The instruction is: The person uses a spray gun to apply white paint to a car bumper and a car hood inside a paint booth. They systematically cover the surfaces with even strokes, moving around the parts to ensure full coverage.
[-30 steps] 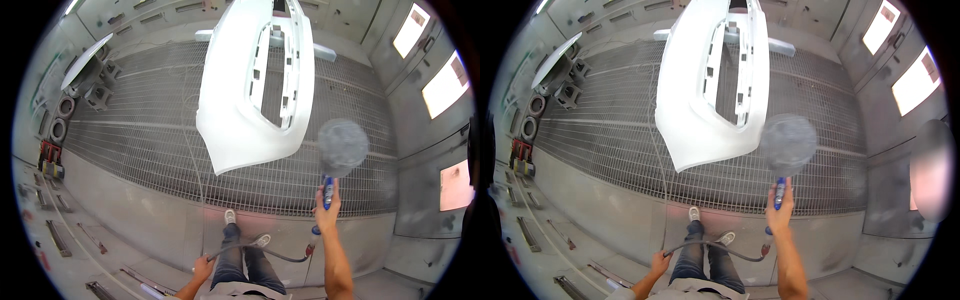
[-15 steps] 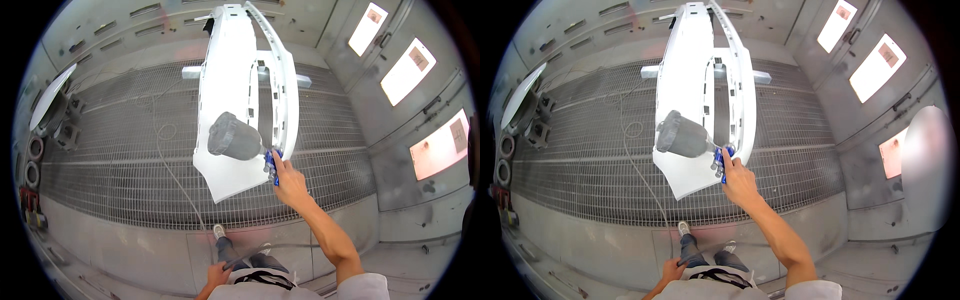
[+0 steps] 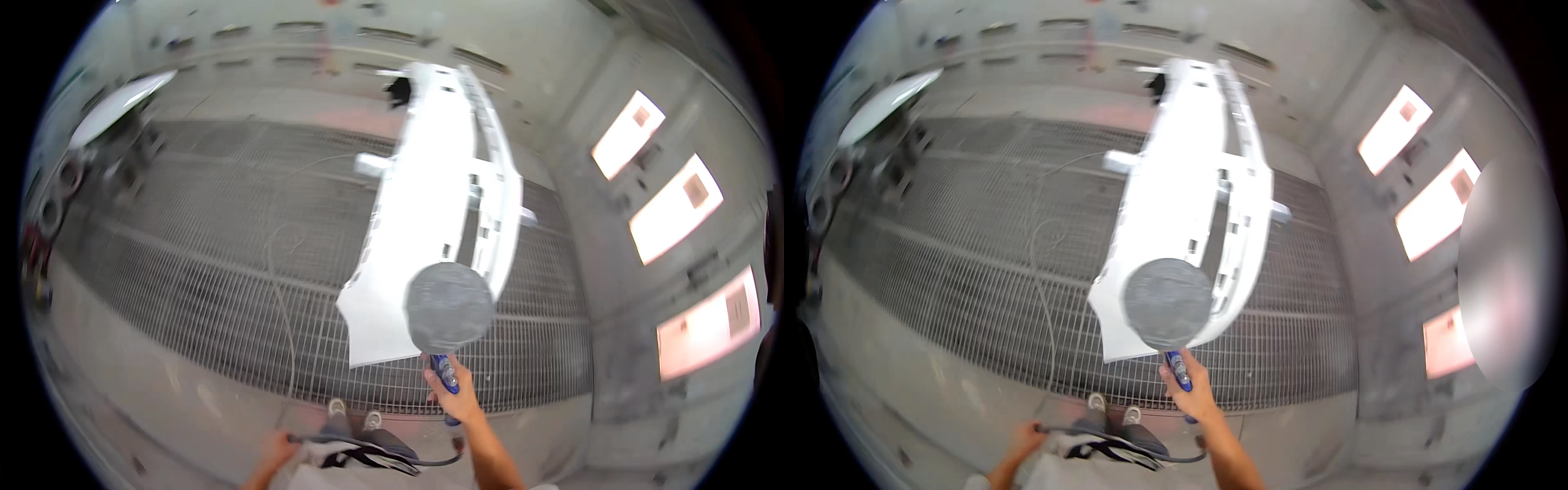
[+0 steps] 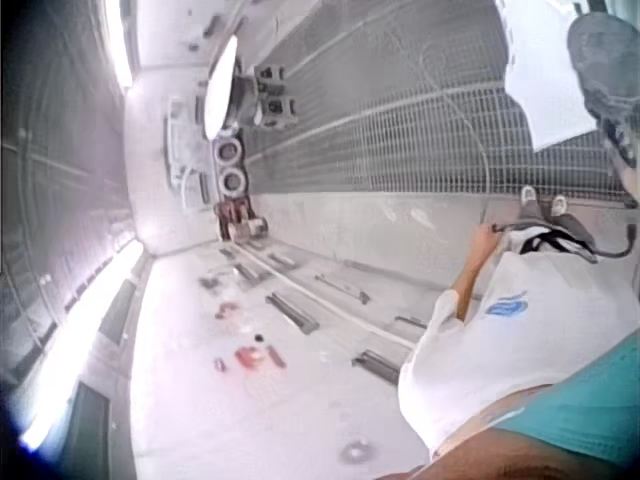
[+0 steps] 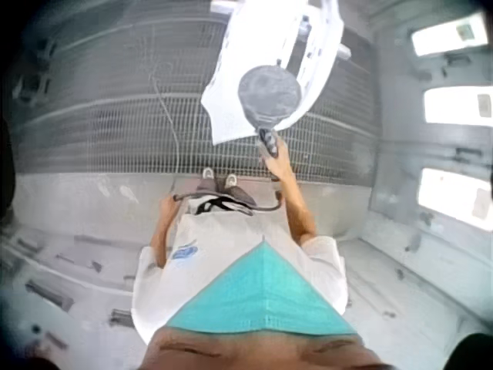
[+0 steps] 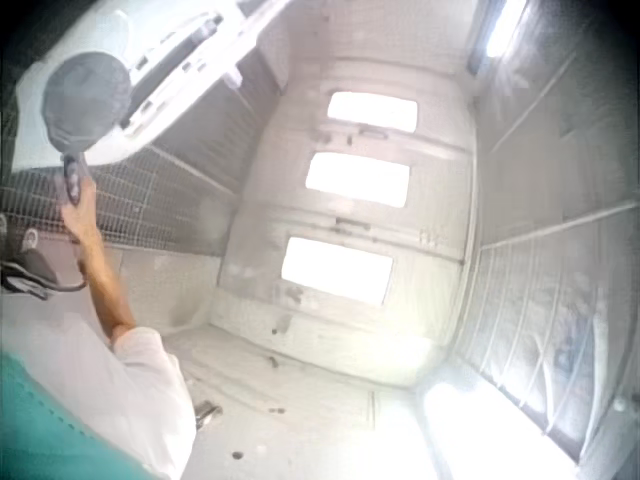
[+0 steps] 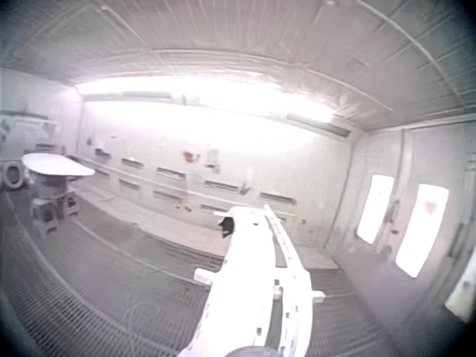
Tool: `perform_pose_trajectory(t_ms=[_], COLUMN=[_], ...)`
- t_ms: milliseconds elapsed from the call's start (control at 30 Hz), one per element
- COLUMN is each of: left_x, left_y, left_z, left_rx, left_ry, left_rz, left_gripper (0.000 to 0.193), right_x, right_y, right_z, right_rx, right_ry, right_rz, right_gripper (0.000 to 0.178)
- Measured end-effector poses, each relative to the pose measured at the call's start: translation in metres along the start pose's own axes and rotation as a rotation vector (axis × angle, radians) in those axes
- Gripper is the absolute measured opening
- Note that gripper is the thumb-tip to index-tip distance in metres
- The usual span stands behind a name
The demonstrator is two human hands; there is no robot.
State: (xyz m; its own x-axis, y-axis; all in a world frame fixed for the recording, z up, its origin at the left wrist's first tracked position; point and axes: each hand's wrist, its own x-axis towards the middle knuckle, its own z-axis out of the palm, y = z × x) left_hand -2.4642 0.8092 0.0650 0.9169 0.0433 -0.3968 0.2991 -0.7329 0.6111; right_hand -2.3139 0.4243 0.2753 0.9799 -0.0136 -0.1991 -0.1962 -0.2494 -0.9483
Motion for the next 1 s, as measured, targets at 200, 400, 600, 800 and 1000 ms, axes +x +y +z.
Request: perform_pose_trajectory(t_ms=[200, 400, 600, 800, 1000], left_x=[0.000, 0.026, 0.083, 0.174, 0.285], left_y=[0.022, -0.027, -0.117, -0.091, -0.121], left_z=[-0.098, -0.167, -0.254, -0.402, -0.514], left_rx=[0.102, 0.008, 0.010, -1.042, -1.517], left_ry=[0.308, 0.185, -0.062, 0.045, 0.218], left_rz=[-0.025, 0.035, 0.039, 0.151, 0.190], left_gripper=[0.023, 0.021, 0.029, 0.029, 0.030], right_x=[0.038, 0.121, 0.201, 0.250, 0.314], right_y=[-0.003, -0.056, -0.146, -0.245, -0.298], right_z=[0.078, 0.202, 0.395, 0.573, 0.712], right_rx=[0.372, 0.435, 0.553, 0.583, 0.766], right_ry=[-0.241, -0.581, -0.774, -0.901, -0.887], right_rz=[-0.072, -0.126, -0.023, -0.041, -0.099], right_gripper=[0.043, 0.059, 0.052, 0.052, 0.045])
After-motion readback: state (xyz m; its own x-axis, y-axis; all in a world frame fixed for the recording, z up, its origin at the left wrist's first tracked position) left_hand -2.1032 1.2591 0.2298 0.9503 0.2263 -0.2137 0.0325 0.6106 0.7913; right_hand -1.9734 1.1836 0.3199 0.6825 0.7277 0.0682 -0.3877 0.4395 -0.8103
